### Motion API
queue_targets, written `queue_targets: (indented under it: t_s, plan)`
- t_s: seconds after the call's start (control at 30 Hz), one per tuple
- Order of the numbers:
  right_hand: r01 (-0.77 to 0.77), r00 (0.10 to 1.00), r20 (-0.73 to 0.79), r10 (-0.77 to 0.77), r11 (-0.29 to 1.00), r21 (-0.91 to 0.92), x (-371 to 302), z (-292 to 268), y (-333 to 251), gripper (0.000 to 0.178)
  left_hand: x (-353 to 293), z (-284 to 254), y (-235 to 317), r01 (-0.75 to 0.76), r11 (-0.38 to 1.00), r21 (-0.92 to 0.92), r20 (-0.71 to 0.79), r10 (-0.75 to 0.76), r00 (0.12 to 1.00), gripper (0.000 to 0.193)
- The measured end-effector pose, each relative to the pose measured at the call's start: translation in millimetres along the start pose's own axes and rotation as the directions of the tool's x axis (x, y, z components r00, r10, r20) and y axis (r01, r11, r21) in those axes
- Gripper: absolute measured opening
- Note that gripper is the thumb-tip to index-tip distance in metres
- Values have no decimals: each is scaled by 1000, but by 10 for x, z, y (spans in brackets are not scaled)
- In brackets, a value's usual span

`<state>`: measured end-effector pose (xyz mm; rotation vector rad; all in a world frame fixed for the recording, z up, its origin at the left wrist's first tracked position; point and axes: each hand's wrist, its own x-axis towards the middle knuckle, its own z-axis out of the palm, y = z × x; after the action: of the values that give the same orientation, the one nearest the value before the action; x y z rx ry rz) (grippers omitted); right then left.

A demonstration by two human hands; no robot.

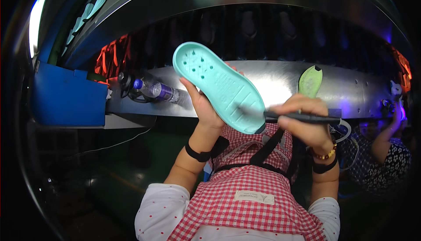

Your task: Applying adhesive or primer to shoe insoles using a brush and retrieving components from a conveyor belt.

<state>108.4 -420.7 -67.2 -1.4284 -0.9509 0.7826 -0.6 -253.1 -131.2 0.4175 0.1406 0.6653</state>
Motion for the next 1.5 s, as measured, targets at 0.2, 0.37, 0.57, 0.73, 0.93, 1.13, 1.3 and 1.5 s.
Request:
queue_targets:
  t_s: [0.2,0.37,0.57,0.73,0.93,1.13,1.3,1.5]
  plan:
    - [206,927,323,-192,978,-9,11,-45,172,20,45,26,92,66,991,-114,258,-35,965,82]
    - [-30,998,64,-14,775,631,65,57,409,16,-68,218,106,6,998,55,67,-10,998,74]
    - [-41,999,38,24,833,552,-16,276,335,17,-235,258,-54,97,988,-118,45,-93,995,63]
    - [-77,997,4,82,931,356,10,215,124,18,-147,174,-61,90,981,-174,123,-69,990,62]
    - [228,959,166,-229,973,25,102,281,-23,19,-12,98,-18,81,983,-164,245,-40,969,63]
    - [274,919,306,-247,960,-47,236,65,-74,20,11,141,66,15,999,52,246,-27,969,67]
    - [240,941,246,-233,971,3,236,83,-67,16,55,117,158,9,985,170,162,-37,986,68]
    - [370,890,298,-346,929,-24,201,-42,-115,19,65,261,237,288,957,-15,221,-278,935,59]
